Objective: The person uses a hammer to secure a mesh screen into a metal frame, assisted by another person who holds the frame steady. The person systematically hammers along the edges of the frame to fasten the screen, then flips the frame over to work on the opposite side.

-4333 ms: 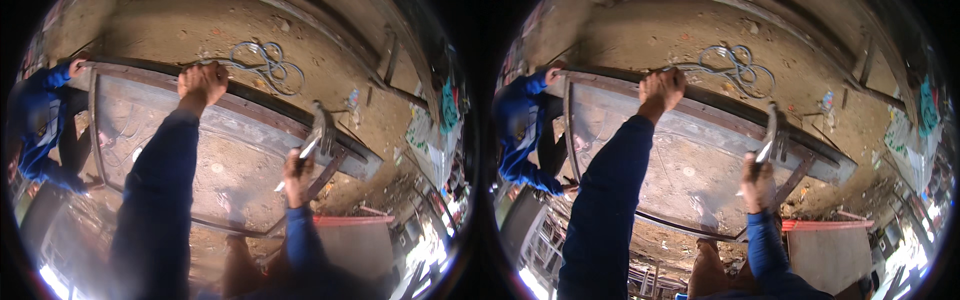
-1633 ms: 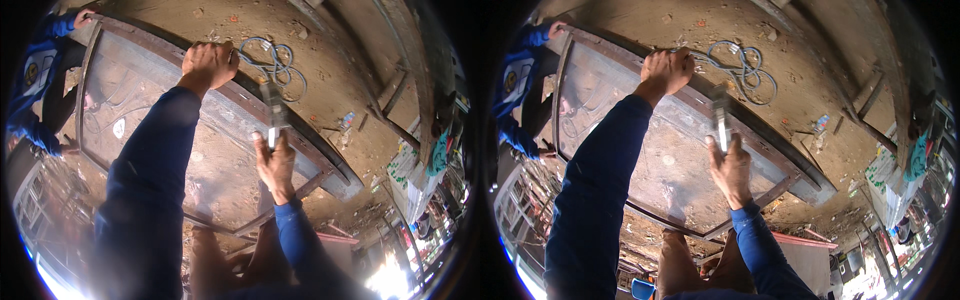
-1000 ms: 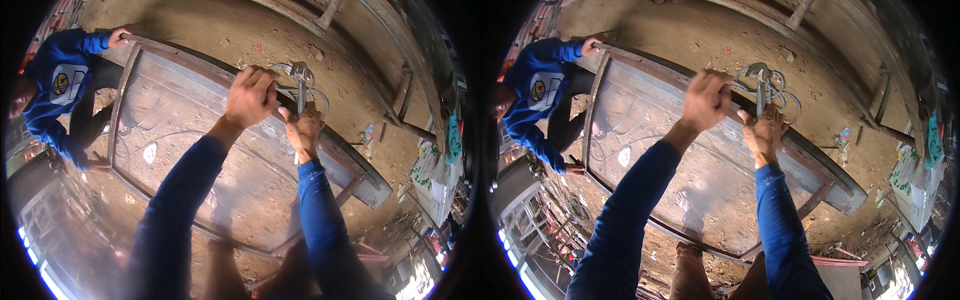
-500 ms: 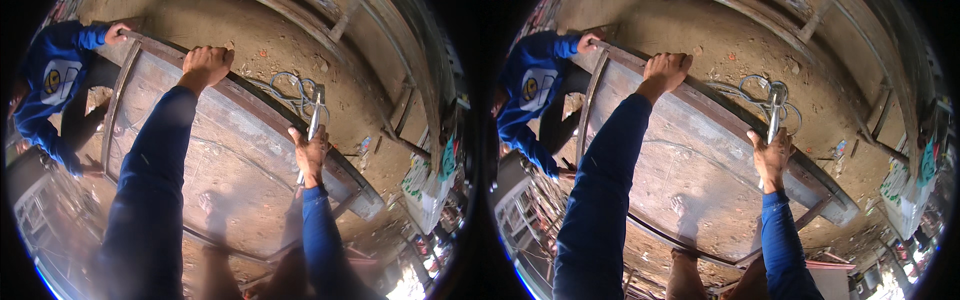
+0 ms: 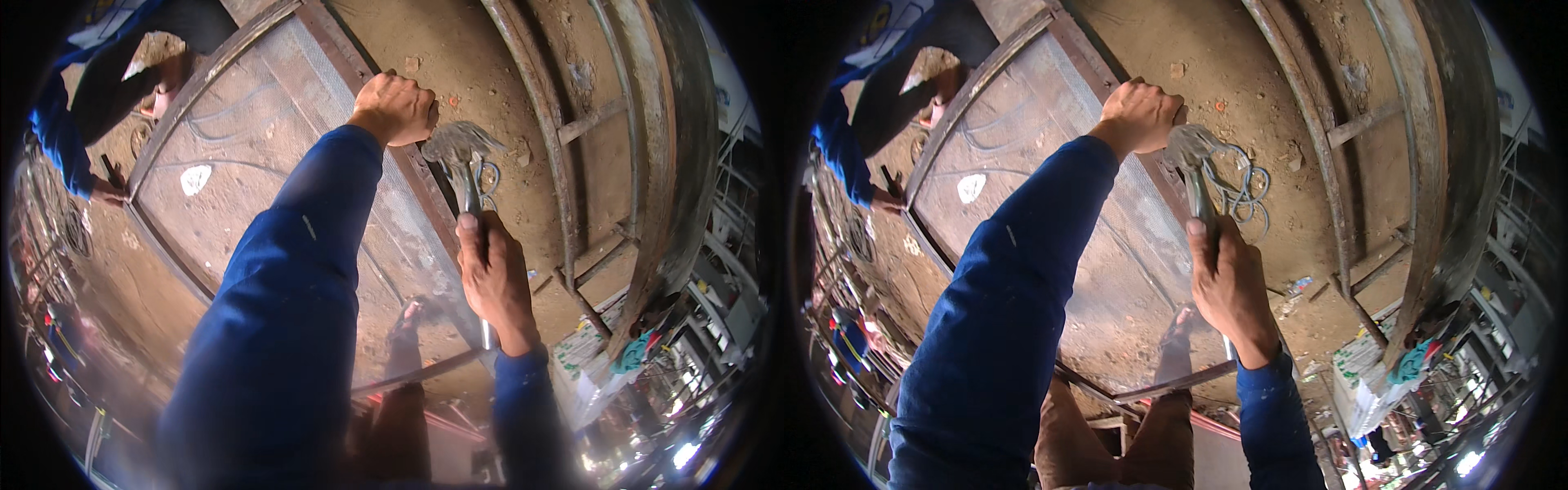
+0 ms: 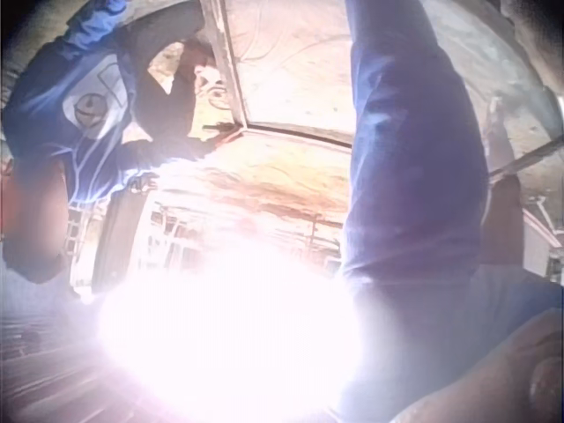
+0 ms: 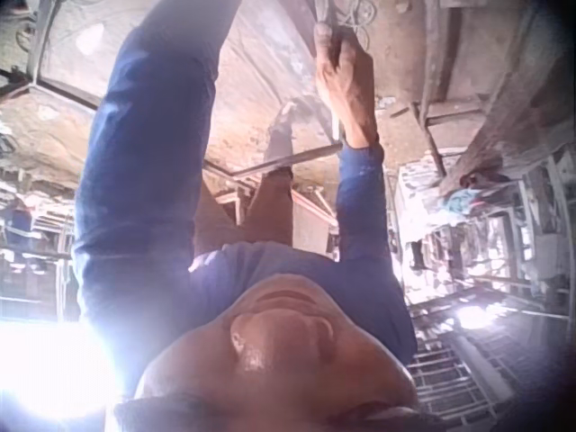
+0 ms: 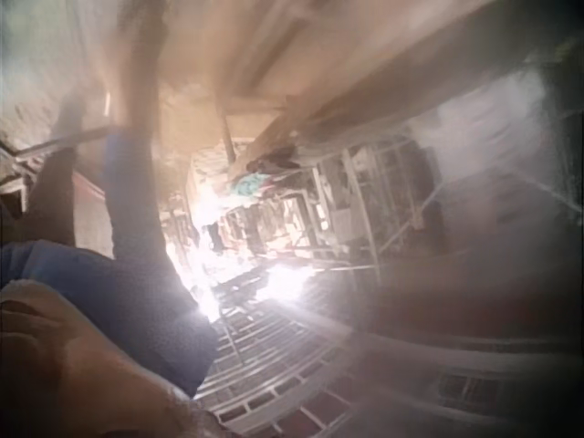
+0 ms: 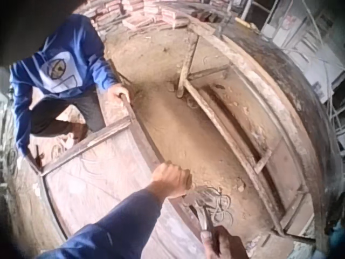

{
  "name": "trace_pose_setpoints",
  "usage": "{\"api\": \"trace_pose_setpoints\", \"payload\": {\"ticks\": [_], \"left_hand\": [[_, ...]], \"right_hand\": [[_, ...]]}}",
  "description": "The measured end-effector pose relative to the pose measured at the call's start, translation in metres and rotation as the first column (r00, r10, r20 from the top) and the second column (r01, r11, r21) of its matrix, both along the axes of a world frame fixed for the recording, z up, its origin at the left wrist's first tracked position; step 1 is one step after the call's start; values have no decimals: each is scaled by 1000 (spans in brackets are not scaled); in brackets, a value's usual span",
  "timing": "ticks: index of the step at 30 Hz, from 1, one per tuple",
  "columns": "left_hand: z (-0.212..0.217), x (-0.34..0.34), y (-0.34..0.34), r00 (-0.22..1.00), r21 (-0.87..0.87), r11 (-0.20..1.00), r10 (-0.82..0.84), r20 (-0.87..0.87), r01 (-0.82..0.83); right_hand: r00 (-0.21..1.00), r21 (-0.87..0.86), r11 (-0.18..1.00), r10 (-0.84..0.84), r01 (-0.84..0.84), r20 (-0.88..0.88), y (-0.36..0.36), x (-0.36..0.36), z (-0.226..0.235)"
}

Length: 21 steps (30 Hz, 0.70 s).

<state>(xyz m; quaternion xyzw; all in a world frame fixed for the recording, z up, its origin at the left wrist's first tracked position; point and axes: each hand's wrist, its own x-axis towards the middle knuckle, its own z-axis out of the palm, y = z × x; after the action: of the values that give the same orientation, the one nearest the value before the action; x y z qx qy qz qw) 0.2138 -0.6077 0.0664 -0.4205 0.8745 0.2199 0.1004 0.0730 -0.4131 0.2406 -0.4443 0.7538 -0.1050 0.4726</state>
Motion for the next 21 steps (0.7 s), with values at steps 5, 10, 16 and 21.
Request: {"api": "trace_pose_setpoints", "payload": {"ticks": [5,10,16,21], "left_hand": [[2,5,-6,997,31,997,-78,21,77],[6,2,-10,999,91,995,-35,24,33],[1,5,-11,994,58,993,-102,30,101],[2,5,-11,999,116,992,-48,-7,49]], "right_hand": [[987,-42,990,130,-134,-92,-33,9,38],[974,154,981,146,-119,-175,-45,20,21],[963,143,970,220,-199,-153,-69,9,44],[972,141,971,207,-191,-108,-70,16,35]]}}
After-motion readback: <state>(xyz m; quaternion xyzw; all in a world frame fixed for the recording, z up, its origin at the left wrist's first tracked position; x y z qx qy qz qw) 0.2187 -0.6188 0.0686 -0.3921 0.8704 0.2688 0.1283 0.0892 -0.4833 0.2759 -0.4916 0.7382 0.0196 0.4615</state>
